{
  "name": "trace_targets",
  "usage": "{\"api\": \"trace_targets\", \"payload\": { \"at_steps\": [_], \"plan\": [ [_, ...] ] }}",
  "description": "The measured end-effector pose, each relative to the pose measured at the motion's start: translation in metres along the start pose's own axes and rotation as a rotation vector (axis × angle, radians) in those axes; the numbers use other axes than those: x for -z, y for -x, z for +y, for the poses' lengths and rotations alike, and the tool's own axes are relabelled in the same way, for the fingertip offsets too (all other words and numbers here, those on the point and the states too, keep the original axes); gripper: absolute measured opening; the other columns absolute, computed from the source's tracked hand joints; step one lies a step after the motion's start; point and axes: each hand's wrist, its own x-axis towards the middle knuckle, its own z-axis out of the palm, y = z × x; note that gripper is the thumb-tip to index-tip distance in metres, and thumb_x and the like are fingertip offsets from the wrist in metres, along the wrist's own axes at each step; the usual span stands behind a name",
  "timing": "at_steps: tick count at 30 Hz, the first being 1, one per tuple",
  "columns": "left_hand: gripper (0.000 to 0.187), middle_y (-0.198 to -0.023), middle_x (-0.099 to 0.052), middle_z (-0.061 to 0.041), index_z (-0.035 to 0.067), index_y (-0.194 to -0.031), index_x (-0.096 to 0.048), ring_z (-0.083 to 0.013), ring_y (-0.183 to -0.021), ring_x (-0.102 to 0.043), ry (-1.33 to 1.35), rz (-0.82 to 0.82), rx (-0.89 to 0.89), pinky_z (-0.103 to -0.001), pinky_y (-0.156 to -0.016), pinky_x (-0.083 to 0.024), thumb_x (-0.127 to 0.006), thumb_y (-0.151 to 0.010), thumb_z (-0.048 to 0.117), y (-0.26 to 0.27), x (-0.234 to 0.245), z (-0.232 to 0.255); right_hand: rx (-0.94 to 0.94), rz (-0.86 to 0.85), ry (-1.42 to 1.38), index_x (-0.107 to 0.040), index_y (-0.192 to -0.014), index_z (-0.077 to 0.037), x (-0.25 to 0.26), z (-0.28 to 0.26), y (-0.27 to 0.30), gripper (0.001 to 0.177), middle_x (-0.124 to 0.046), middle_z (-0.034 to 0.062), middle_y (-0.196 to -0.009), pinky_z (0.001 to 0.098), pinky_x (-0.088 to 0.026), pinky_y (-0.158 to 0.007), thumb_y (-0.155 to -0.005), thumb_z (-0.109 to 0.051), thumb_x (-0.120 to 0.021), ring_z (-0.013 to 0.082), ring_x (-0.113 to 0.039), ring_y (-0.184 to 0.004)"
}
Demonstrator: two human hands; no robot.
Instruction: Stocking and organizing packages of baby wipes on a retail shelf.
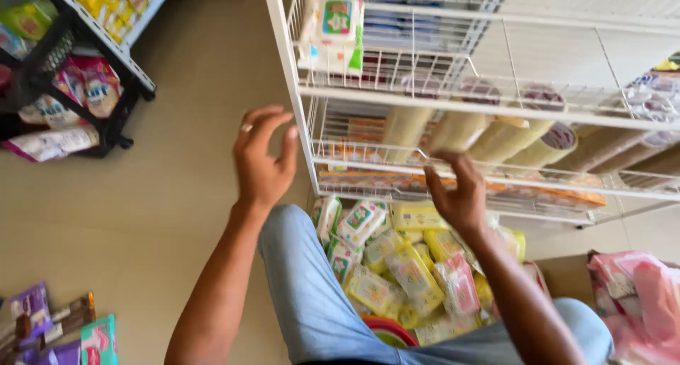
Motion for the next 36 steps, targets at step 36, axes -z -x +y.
{"api": "trace_targets", "payload": {
  "at_steps": [36],
  "plan": [
    [0.043, -0.100, -0.077, -0.017, 0.002, -0.114, -0.070, -0.0247, -0.085, -0.075, -0.013, -0.876, 1.014, -0.036, -0.075, -0.058, -0.082, -0.083, 0.030, 0.326, -0.240, -0.111, -1.572, -0.542, -0.495, -0.060, -0.139, -0.004, -0.160, 0.159, 0.340, 0.058, -0.071, 0.0134, -0.123, 0.0364, -0.057, -0.080, -0.094, -0.038, -0.071, 0.0217, -0.065, -0.098]
  ]
}}
